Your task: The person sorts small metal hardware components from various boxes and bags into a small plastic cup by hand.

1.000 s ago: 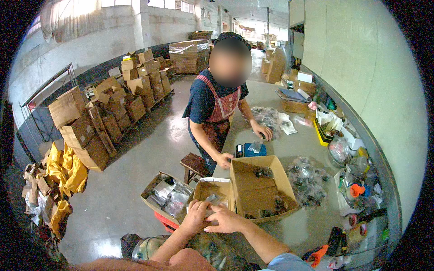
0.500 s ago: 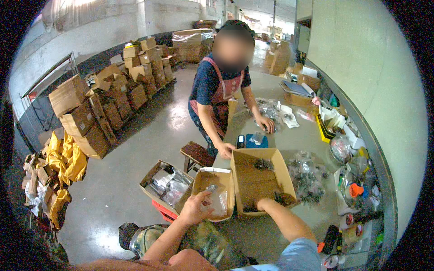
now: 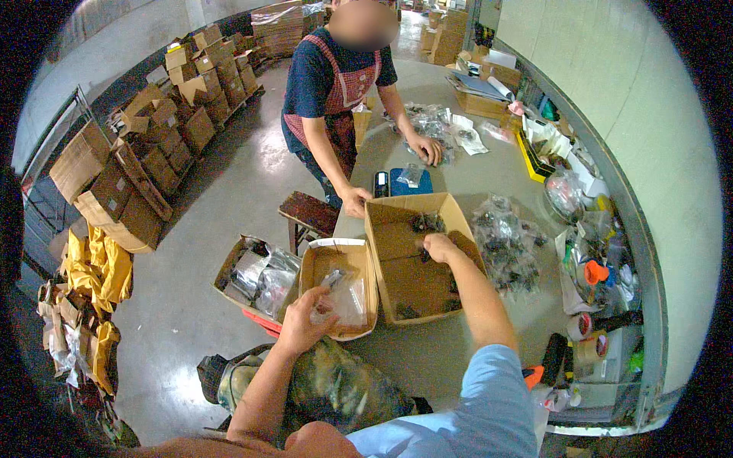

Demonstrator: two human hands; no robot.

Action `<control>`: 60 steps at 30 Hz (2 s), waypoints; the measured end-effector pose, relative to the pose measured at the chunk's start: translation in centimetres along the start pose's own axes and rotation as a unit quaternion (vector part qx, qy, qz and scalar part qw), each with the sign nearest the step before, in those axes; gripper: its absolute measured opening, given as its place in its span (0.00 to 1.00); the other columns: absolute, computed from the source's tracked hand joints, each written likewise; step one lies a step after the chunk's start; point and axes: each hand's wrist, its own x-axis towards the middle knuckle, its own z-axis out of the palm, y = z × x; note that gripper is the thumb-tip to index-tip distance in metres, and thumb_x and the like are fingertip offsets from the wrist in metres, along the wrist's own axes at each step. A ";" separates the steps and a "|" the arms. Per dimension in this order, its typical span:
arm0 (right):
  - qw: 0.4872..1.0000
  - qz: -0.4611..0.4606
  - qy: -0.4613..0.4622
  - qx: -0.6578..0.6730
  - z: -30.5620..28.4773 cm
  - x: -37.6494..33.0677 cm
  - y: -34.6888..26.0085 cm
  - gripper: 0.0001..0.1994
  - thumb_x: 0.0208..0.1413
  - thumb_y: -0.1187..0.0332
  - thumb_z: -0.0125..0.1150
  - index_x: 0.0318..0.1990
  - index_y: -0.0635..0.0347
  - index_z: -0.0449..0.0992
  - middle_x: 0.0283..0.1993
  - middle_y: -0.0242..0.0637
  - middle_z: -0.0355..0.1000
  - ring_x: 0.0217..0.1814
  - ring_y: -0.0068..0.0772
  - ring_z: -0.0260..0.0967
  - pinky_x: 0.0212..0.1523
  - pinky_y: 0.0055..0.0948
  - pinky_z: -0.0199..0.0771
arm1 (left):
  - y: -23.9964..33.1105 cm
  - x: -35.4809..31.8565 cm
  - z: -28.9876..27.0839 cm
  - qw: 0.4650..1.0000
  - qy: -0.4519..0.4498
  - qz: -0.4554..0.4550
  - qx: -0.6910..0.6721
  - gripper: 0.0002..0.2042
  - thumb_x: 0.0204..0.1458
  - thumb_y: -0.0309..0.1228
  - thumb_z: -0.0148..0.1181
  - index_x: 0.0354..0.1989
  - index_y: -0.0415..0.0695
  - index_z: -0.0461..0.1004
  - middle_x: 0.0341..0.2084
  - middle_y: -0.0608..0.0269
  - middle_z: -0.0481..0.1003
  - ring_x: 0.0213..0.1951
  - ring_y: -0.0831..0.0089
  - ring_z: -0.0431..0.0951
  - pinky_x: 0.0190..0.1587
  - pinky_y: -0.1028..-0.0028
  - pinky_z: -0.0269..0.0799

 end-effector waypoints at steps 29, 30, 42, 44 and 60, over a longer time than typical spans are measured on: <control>0.864 -0.406 0.039 0.295 -3.7 -17.1 -25.5 0.04 0.46 0.79 0.62 0.30 0.63 0.76 0.41 0.40 0.69 0.45 0.32 0.68 0.45 0.26 0.67 | 2.0 -0.7 -0.6 0.828 -0.134 -0.090 -0.537 0.36 0.36 0.23 0.72 0.56 0.42 0.58 0.39 0.67 0.69 0.41 0.78 0.69 0.46 0.76 0.66; 0.871 -0.410 0.037 0.269 -3.7 -17.3 -26.0 0.04 0.45 0.79 0.63 0.30 0.62 0.76 0.40 0.39 0.69 0.45 0.32 0.67 0.44 0.25 0.67 | 2.1 -1.2 -0.9 0.818 -0.147 -0.119 -0.543 0.35 0.36 0.23 0.72 0.55 0.42 0.59 0.39 0.67 0.69 0.41 0.78 0.68 0.46 0.76 0.66; 0.890 -0.445 0.083 0.052 -4.9 -19.9 -29.1 0.12 0.41 0.77 0.67 0.37 0.65 0.77 0.43 0.39 0.67 0.48 0.34 0.67 0.48 0.29 0.68 | 2.1 -2.0 0.3 0.764 -0.211 0.004 -0.610 0.38 0.45 0.24 0.65 0.64 0.43 0.48 0.36 0.70 0.67 0.39 0.80 0.67 0.43 0.77 0.66; 0.891 -0.407 0.065 0.192 -5.0 -19.5 -27.5 0.10 0.41 0.78 0.66 0.35 0.65 0.77 0.42 0.39 0.67 0.47 0.32 0.67 0.46 0.29 0.68 | 2.3 -1.9 0.5 0.758 -0.222 0.014 -0.614 0.38 0.46 0.24 0.65 0.64 0.41 0.48 0.33 0.71 0.67 0.37 0.80 0.68 0.42 0.78 0.66; 0.939 -0.281 -0.150 0.129 -5.0 -20.0 -26.9 0.08 0.51 0.74 0.58 0.38 0.64 0.78 0.36 0.41 0.75 0.37 0.34 0.72 0.41 0.27 0.70 | 1.0 -2.1 1.3 0.714 -0.227 -0.035 -0.662 0.42 0.43 0.25 0.68 0.65 0.44 0.48 0.49 0.66 0.65 0.48 0.76 0.65 0.50 0.74 0.64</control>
